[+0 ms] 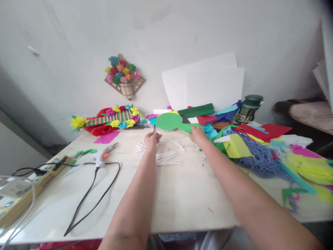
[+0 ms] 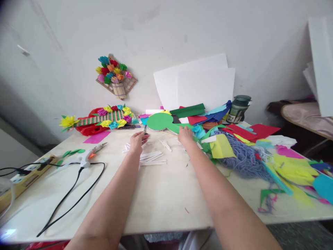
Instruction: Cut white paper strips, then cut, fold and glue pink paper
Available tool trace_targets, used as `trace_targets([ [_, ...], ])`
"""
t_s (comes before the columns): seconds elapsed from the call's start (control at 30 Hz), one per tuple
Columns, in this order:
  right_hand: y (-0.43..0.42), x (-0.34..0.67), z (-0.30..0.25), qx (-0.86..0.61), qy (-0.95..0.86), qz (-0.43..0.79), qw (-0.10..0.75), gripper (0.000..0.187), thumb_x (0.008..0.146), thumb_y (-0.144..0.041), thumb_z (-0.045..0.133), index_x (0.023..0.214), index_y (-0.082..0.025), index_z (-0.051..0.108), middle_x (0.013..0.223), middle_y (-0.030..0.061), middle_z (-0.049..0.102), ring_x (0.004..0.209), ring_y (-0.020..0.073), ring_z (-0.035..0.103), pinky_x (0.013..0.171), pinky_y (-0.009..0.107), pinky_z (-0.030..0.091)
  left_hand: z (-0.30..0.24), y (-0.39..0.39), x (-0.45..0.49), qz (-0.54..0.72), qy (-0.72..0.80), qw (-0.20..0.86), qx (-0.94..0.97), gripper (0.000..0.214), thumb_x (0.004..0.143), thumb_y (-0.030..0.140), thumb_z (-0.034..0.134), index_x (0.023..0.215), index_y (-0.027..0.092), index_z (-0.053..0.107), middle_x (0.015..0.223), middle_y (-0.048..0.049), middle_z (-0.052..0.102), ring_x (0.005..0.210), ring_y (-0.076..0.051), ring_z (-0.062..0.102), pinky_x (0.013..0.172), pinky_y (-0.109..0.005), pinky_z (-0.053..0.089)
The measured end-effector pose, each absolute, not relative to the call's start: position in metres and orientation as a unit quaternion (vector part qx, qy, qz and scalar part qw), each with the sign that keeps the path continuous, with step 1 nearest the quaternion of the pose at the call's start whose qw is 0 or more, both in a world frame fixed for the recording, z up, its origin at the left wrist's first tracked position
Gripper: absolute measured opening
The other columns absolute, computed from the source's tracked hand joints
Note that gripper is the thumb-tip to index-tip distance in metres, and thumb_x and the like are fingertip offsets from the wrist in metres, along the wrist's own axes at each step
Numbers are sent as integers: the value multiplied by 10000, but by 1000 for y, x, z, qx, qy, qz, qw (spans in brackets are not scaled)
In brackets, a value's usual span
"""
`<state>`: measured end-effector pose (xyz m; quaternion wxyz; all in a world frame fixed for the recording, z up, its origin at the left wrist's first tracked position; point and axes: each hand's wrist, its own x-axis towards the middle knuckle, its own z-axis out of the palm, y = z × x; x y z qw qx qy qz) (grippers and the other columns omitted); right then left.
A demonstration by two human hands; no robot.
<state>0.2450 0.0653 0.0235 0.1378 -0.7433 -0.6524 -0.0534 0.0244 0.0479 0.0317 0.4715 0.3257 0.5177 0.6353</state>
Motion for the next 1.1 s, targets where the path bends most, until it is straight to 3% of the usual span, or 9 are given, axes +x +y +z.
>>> trace_targets([
  [0.2, 65, 244, 23, -733, -665, -59, 131, 527, 786, -423, 518, 1218, -122, 486, 1154, 194, 515, 1071, 289, 482, 869, 373, 363, 31, 47, 25, 627, 518, 479, 330, 181, 683, 213, 556, 846, 142, 525, 612, -50, 639, 670, -167, 648, 610, -257, 464],
  [0.4, 71, 245, 22, -731, -672, -64, 102, 482, 770, -332, 558, 1206, -133, 507, 1077, 180, 566, 1033, 289, 493, 833, 356, 372, 30, 49, 25, 624, 524, 480, 325, 155, 688, 204, 551, 827, 147, 517, 597, -42, 633, 666, -166, 648, 602, -253, 460],
  [0.7, 69, 243, 37, -712, -663, -83, 215, 495, 795, -329, 500, 1247, -128, 461, 1062, 152, 553, 1024, 256, 475, 896, 332, 316, 33, 48, 28, 610, 520, 488, 345, 142, 694, 229, 567, 803, 142, 538, 650, -56, 651, 646, -139, 627, 610, -243, 464],
  [0.9, 68, 205, 45, -650, -708, -62, 270, 522, 798, -336, 489, 1270, -120, 434, 1100, 148, 526, 1022, 251, 451, 906, 323, 311, 40, 49, 42, 568, 457, 562, 390, 256, 599, 284, 697, 774, 134, 587, 800, -82, 659, 627, -117, 599, 640, -264, 481],
  [1.1, 64, 158, 44, -622, -730, -38, 282, 531, 800, -354, 479, 1279, -134, 414, 1103, 145, 524, 1013, 259, 442, 888, 345, 324, 46, 57, 52, 566, 462, 546, 411, 289, 586, 375, 716, 671, 145, 563, 618, -6, 578, 562, -91, 552, 608, -250, 466],
])
